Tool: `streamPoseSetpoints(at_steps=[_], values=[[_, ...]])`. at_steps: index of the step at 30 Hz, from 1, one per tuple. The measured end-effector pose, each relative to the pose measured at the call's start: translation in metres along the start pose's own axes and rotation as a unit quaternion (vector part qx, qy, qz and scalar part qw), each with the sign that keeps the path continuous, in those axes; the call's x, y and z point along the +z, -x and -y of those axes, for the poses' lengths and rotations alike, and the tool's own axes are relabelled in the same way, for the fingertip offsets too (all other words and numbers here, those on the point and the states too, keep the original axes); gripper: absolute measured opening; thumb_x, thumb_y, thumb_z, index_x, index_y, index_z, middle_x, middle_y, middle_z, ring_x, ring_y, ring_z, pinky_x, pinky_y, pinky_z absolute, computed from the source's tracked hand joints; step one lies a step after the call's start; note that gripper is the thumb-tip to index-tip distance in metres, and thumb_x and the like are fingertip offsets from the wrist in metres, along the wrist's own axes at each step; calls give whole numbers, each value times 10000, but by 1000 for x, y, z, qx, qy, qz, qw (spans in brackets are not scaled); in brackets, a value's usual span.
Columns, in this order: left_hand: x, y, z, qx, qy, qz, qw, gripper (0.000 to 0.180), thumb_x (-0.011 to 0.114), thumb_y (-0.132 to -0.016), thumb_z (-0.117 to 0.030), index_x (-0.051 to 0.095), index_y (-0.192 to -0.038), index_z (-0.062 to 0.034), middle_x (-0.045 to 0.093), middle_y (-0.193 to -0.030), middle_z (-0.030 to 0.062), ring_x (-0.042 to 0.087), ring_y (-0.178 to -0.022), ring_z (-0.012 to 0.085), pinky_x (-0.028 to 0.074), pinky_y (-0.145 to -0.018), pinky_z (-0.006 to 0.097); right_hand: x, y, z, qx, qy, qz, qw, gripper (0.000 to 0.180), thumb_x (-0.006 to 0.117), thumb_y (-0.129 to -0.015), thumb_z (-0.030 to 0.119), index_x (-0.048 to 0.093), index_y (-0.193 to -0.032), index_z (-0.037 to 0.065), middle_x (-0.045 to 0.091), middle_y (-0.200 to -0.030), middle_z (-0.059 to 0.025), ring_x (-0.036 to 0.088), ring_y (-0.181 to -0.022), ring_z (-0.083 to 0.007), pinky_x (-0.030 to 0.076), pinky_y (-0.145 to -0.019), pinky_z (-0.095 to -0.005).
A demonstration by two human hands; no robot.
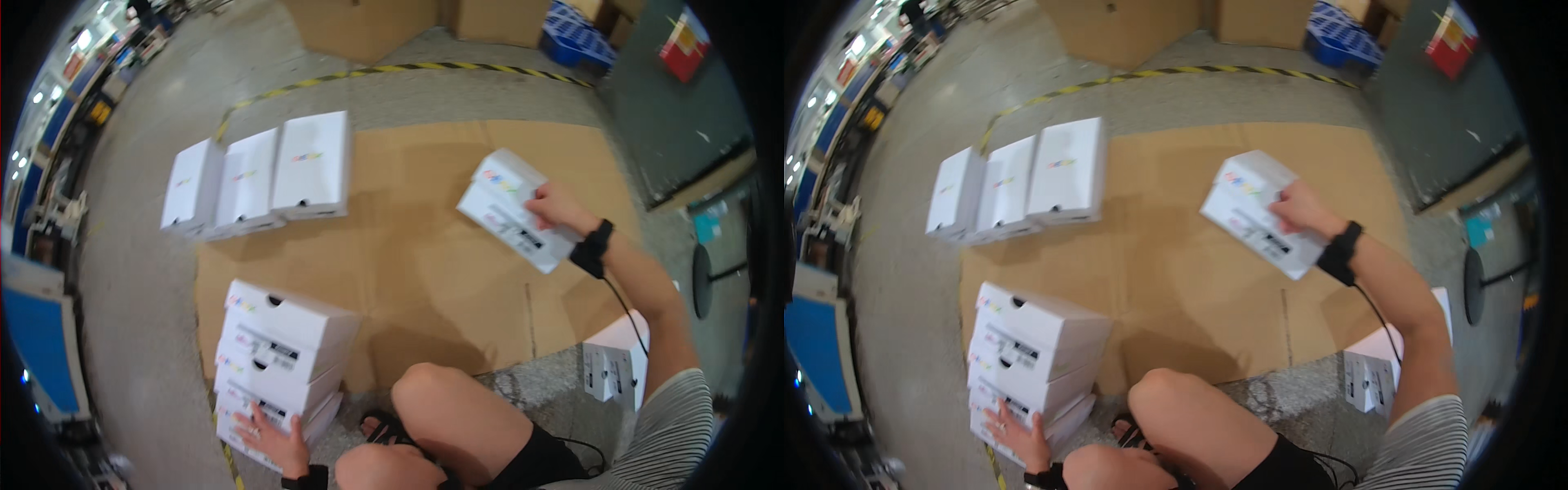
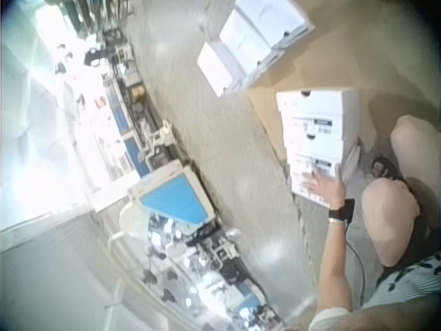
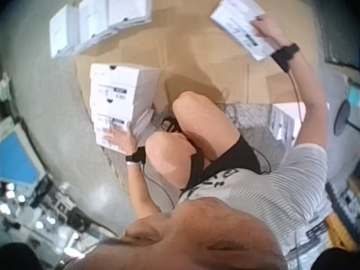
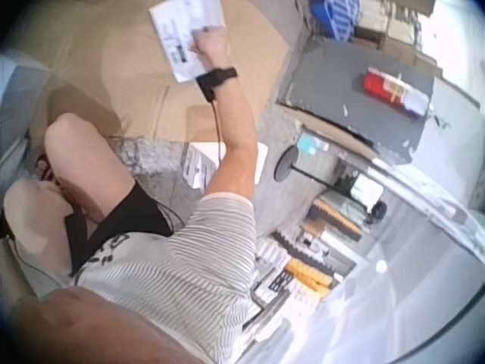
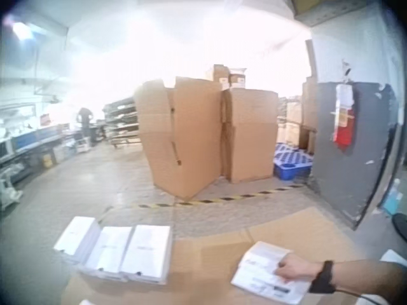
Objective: Organize and stack shoeboxes on a cardboard surface on the floor.
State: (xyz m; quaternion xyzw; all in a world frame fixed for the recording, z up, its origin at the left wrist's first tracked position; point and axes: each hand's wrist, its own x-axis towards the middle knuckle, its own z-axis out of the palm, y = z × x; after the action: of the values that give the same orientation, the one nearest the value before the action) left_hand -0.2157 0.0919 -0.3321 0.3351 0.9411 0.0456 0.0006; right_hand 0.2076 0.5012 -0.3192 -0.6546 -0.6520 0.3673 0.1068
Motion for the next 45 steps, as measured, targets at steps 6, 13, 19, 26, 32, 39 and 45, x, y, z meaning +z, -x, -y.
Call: streamPoseSetpoints(at_steps=[6, 13, 19, 26, 32, 39, 45], values=[[-9, -2, -19, 21, 6, 13, 1000, 819, 531, -690, -579, 271, -1321, -127, 119, -1379, 236, 71, -1240, 464, 34, -982, 550, -68, 3, -14, 49, -49, -115, 991, 280, 639, -728, 222, 545, -545, 32, 515, -453, -54, 504, -368, -112, 398, -343, -237], [-16, 13, 4, -1, 55, 23, 998, 856, 610, -623, -575, 341, -1283, -101, 98, -1370, 265, 32, -1234, 488, 6, -958, 602, -26, 16, -8, -18, 68, -56, 996, 310, 622, -732, 233, 548, -543, -1, 511, -426, -57, 504, -357, -118, 406, -359, -259], [-14, 11, -1, 25, 48, 17, 998, 854, 628, -631, -536, 306, -1302, -117, 130, -1366, 257, 54, -1233, 483, 21, -965, 592, 34, 120, -79, -103, 225, 30, 969, 211, 616, -659, 152, 613, -769, -28, 586, -562, -139, 602, -532, -212, 471, -510, -315], [-15, 7, -2, 39, 130, -21, 990, 910, 595, -682, -520, 188, -1314, -7, 146, -1364, 236, 69, -1238, 461, 3, -981, 563, 95, 152, 42, -272, 141, 145, 941, 153, 607, -697, 105, 601, -788, -18, 593, -665, -131, 559, -562, -211, 439, -539, -280], [-9, 13, 2, 14, 165, -30, 986, 946, 556, -716, -508, 117, -1290, 103, 193, -1331, 280, 93, -1229, 475, -4, -980, 559, 188, 146, 221, -499, -5, 118, 859, 254, 616, -693, 103, 573, -932, 27, 541, -956, -150, 511, -883, -273, 421, -759, -325], [-12, 16, 18, 24, 130, -23, 991, 765, 560, -718, -485, 341, -1243, 27, 190, -1342, 267, 107, -1224, 483, 35, -972, 577, 250, 151, 270, -493, 83, 111, 859, 299, 636, -673, 95, 507, -916, -21, 488, -1015, -172, 479, -929, -293, 400, -774, -331], [-17, 8, 24, 50, 142, -32, 988, 651, 604, -688, -425, 441, -1194, -50, 200, -1336, 263, 127, -1209, 487, 54, -958, 596, 250, 148, 263, -387, 28, 106, 916, 347, 674, -669, 171, 499, -911, -6, 528, -907, -173, 509, -845, -289, 415, -729, -334]])
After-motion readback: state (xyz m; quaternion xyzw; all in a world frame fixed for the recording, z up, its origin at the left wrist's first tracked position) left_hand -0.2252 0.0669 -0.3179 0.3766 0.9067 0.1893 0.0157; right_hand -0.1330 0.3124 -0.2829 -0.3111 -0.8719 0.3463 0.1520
